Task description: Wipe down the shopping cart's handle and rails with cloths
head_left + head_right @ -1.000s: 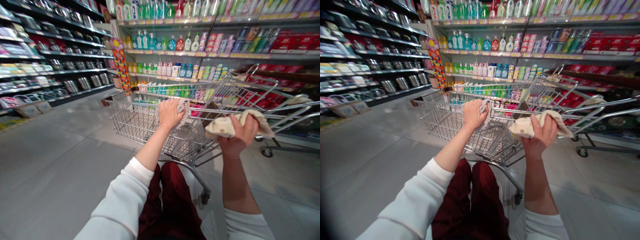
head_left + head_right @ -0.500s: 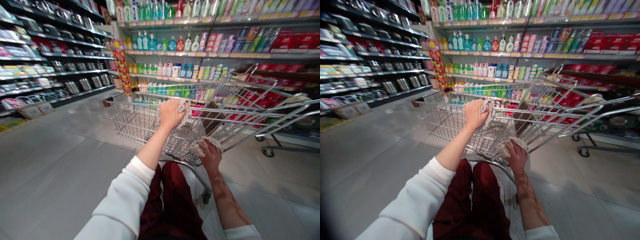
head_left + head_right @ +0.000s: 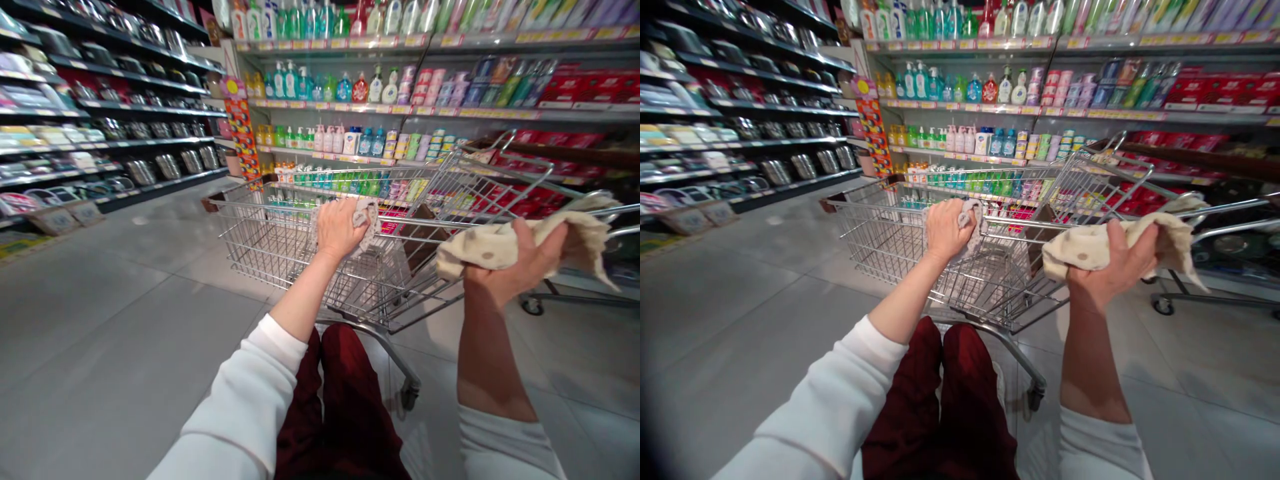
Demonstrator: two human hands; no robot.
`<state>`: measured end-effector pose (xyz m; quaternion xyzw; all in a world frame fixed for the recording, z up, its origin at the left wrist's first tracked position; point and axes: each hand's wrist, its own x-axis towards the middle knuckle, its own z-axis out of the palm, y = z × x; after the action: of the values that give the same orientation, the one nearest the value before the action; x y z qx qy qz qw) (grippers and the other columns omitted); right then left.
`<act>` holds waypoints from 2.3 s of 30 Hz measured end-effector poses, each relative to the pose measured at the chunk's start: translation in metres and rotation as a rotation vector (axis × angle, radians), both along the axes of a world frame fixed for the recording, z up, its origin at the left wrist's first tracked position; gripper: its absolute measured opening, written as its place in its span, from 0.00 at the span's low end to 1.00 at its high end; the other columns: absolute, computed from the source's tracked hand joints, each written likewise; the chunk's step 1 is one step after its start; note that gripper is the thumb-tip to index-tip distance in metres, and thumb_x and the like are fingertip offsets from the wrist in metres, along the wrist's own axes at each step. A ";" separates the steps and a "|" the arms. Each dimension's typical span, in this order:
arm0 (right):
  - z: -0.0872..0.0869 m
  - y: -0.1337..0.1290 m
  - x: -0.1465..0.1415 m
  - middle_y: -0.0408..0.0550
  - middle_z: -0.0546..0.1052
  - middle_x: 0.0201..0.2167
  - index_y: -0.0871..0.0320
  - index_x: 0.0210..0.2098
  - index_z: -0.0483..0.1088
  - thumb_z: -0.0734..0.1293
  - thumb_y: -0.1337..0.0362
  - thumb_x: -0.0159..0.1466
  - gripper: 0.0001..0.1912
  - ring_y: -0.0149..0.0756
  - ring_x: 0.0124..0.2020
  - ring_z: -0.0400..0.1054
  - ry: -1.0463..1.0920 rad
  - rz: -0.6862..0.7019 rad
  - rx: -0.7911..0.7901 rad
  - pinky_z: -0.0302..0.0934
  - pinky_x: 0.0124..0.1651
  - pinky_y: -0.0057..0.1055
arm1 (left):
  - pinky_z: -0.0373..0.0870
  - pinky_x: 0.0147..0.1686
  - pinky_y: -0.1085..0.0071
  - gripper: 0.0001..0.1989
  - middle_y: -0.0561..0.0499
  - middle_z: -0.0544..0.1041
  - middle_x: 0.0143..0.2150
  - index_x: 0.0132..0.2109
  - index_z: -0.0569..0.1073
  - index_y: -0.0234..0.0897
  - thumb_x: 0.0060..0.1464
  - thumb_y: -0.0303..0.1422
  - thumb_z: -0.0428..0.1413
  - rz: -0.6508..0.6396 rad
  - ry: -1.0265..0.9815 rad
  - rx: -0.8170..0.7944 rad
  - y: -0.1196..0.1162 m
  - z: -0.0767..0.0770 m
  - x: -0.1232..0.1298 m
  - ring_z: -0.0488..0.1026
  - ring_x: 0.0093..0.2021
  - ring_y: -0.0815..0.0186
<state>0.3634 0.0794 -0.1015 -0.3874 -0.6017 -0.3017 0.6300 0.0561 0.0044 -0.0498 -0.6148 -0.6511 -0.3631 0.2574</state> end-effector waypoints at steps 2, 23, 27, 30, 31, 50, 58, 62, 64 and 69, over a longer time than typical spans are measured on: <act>-0.023 -0.001 -0.008 0.71 0.65 0.65 0.63 0.61 0.71 0.64 0.48 0.67 0.31 0.66 0.65 0.61 -0.024 -0.063 0.083 0.57 0.60 0.60 | 0.59 0.46 0.59 0.18 0.45 0.78 0.42 0.45 0.72 0.42 0.69 0.45 0.43 -0.003 0.002 0.002 0.001 -0.001 0.000 0.70 0.45 0.56; -0.085 -0.069 -0.016 0.56 0.80 0.50 0.58 0.46 0.79 0.69 0.61 0.64 0.13 0.47 0.53 0.75 -0.090 0.167 -0.162 0.68 0.55 0.41 | 0.59 0.47 0.59 0.16 0.45 0.78 0.43 0.46 0.72 0.43 0.69 0.44 0.44 0.009 -0.003 -0.020 0.004 -0.001 0.000 0.69 0.46 0.55; -0.012 -0.058 -0.011 0.60 0.80 0.51 0.60 0.49 0.81 0.72 0.57 0.65 0.17 0.55 0.56 0.74 0.113 0.040 0.094 0.67 0.58 0.51 | 0.59 0.47 0.59 0.16 0.46 0.77 0.43 0.47 0.72 0.43 0.69 0.44 0.43 0.008 -0.010 -0.011 0.001 0.000 0.000 0.69 0.46 0.55; 0.027 -0.040 -0.010 0.63 0.75 0.59 0.59 0.59 0.76 0.70 0.55 0.66 0.24 0.62 0.63 0.67 0.094 0.003 0.147 0.62 0.61 0.60 | 0.59 0.47 0.59 0.17 0.46 0.77 0.43 0.46 0.72 0.44 0.69 0.44 0.43 0.011 -0.003 -0.014 -0.001 0.000 0.000 0.69 0.46 0.56; 0.034 -0.035 -0.012 0.64 0.72 0.63 0.58 0.62 0.74 0.69 0.55 0.67 0.26 0.65 0.66 0.63 0.072 -0.004 0.096 0.59 0.63 0.63 | 0.59 0.47 0.59 0.17 0.46 0.77 0.43 0.46 0.72 0.44 0.69 0.44 0.42 0.007 -0.004 -0.014 -0.002 0.001 0.000 0.69 0.46 0.55; -0.168 -0.071 -0.064 0.53 0.76 0.56 0.50 0.50 0.80 0.67 0.68 0.60 0.20 0.49 0.58 0.66 -0.439 0.163 -0.303 0.64 0.60 0.45 | 0.60 0.48 0.60 0.17 0.44 0.78 0.44 0.46 0.72 0.41 0.69 0.45 0.43 -0.002 0.002 -0.027 0.002 0.000 -0.001 0.69 0.46 0.55; -0.066 -0.068 -0.039 0.54 0.81 0.44 0.57 0.47 0.80 0.70 0.60 0.65 0.13 0.50 0.53 0.74 -0.067 0.298 -0.145 0.67 0.58 0.49 | 0.60 0.48 0.59 0.18 0.45 0.77 0.43 0.47 0.72 0.42 0.69 0.45 0.42 0.003 0.011 -0.028 0.004 -0.002 -0.002 0.69 0.46 0.55; 0.006 -0.049 -0.011 0.59 0.77 0.56 0.58 0.53 0.79 0.73 0.59 0.64 0.19 0.59 0.57 0.72 0.117 0.117 0.147 0.66 0.59 0.55 | 0.60 0.47 0.59 0.18 0.45 0.77 0.43 0.47 0.72 0.42 0.69 0.45 0.42 -0.010 0.000 -0.018 0.002 -0.002 -0.002 0.69 0.46 0.55; 0.032 -0.034 0.002 0.62 0.71 0.63 0.58 0.57 0.77 0.71 0.61 0.66 0.21 0.64 0.63 0.67 0.126 0.032 0.204 0.62 0.61 0.60 | 0.59 0.47 0.59 0.18 0.45 0.77 0.43 0.47 0.72 0.42 0.69 0.45 0.42 -0.021 -0.015 -0.009 0.001 -0.001 -0.002 0.69 0.46 0.55; 0.038 0.001 0.016 0.69 0.62 0.68 0.62 0.64 0.71 0.68 0.59 0.67 0.28 0.67 0.69 0.57 0.137 -0.008 0.147 0.54 0.65 0.65 | 0.60 0.48 0.59 0.17 0.45 0.77 0.43 0.46 0.72 0.43 0.69 0.45 0.42 0.000 -0.011 -0.018 -0.001 -0.001 -0.002 0.68 0.46 0.55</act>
<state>0.3795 0.0802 -0.0639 -0.3623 -0.5316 -0.3205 0.6953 0.0544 0.0037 -0.0511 -0.6151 -0.6558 -0.3604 0.2484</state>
